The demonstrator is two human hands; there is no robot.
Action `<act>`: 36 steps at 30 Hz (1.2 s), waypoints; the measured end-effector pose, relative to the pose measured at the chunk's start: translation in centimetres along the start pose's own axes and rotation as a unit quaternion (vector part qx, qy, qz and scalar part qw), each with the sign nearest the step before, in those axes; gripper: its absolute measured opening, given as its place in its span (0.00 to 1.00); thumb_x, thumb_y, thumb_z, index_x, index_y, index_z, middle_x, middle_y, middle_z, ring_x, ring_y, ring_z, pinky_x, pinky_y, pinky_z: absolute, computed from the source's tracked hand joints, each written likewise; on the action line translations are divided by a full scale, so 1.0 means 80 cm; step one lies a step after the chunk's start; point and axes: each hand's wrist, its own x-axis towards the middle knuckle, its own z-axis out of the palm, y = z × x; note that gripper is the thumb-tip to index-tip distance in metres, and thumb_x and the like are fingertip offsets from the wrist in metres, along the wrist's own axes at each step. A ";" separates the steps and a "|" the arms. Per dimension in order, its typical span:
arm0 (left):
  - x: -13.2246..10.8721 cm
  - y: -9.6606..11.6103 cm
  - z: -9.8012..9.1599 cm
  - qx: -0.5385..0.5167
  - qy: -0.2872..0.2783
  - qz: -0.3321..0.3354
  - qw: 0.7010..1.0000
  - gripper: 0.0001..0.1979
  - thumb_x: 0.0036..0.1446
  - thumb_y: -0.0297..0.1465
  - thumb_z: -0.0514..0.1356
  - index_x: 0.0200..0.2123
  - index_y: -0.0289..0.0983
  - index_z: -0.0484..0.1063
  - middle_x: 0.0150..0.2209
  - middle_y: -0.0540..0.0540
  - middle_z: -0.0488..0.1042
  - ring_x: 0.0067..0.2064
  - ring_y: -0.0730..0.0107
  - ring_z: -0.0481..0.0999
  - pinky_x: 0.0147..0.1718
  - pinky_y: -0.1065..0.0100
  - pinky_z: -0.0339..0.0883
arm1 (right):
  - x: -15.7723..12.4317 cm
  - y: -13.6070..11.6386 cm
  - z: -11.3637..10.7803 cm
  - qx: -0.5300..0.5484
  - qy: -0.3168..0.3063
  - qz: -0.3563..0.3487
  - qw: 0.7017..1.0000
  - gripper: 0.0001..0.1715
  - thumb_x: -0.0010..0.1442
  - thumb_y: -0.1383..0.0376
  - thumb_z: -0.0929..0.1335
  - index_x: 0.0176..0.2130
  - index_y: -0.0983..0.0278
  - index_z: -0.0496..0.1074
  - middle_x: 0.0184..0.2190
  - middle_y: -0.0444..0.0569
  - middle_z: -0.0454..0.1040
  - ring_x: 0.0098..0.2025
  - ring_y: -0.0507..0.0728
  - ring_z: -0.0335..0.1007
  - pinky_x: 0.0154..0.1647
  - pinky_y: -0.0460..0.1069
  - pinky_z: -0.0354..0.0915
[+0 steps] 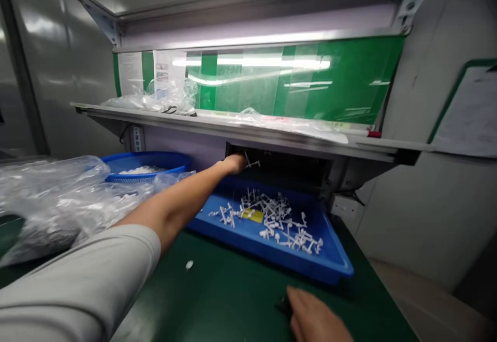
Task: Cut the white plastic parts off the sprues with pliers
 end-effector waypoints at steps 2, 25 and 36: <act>-0.043 0.006 0.005 -0.054 -0.007 -0.005 0.998 0.14 0.66 0.33 0.55 0.46 0.27 0.71 0.42 0.36 0.74 0.41 0.66 0.76 0.40 0.68 0.70 | -0.011 -0.002 -0.008 -0.009 0.020 0.029 0.999 0.24 0.64 0.59 0.63 0.55 0.63 0.72 0.55 0.57 0.71 0.55 0.66 0.68 0.55 0.57 0.66; -0.341 0.010 0.188 -0.579 -0.138 -0.019 0.804 0.16 0.58 0.37 0.61 0.44 0.33 0.74 0.29 0.48 0.73 0.30 0.73 0.75 0.32 0.70 0.72 | -0.007 -0.085 -0.031 0.078 -0.043 0.027 0.996 0.20 0.64 0.58 0.59 0.54 0.56 0.61 0.50 0.50 0.67 0.50 0.59 0.67 0.46 0.52 0.67; -0.342 0.005 0.182 -0.496 -0.146 0.062 0.854 0.12 0.61 0.31 0.57 0.45 0.36 0.77 0.35 0.46 0.76 0.33 0.72 0.75 0.36 0.75 0.68 | 0.012 -0.084 0.000 0.024 -0.015 -0.005 1.000 0.13 0.64 0.59 0.60 0.47 0.57 0.65 0.41 0.50 0.71 0.43 0.61 0.68 0.40 0.54 0.65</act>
